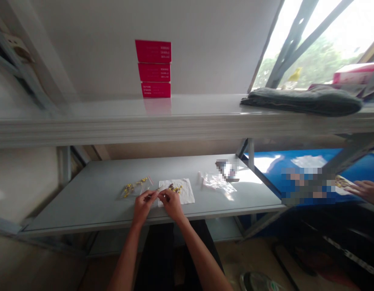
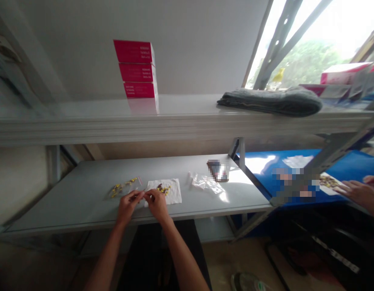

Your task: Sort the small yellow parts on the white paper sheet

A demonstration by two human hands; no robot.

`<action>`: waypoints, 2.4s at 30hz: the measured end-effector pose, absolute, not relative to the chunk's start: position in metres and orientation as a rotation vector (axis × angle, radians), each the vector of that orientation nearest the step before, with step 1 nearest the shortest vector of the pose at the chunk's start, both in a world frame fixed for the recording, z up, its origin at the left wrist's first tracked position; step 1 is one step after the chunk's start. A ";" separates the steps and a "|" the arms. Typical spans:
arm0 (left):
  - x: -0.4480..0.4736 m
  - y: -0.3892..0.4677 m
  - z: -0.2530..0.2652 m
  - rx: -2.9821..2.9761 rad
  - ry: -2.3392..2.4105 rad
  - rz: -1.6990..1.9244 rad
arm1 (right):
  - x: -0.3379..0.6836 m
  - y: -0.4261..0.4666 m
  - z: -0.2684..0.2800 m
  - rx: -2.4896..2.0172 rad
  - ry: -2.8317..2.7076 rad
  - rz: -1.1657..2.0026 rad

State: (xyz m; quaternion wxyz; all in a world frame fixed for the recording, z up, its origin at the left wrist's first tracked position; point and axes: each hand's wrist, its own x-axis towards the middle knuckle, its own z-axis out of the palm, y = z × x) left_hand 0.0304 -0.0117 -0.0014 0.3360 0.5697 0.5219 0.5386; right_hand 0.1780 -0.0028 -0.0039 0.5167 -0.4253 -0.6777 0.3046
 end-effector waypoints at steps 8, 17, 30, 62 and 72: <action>0.033 -0.016 0.005 1.486 1.333 1.401 | 0.178 -0.005 -0.003 -0.962 -1.765 0.638; 0.030 -0.015 0.003 1.472 1.326 1.449 | 0.179 -0.007 -0.003 -0.997 -1.759 0.690; 0.031 -0.013 -0.001 1.483 1.447 1.423 | 0.174 -0.008 -0.004 -1.054 -1.787 0.583; 0.039 -0.011 -0.004 1.812 1.481 1.371 | 0.171 -0.011 -0.010 -1.128 -1.772 0.493; 0.035 -0.020 -0.001 1.679 1.396 1.435 | 0.169 -0.008 -0.013 -1.219 -1.500 0.431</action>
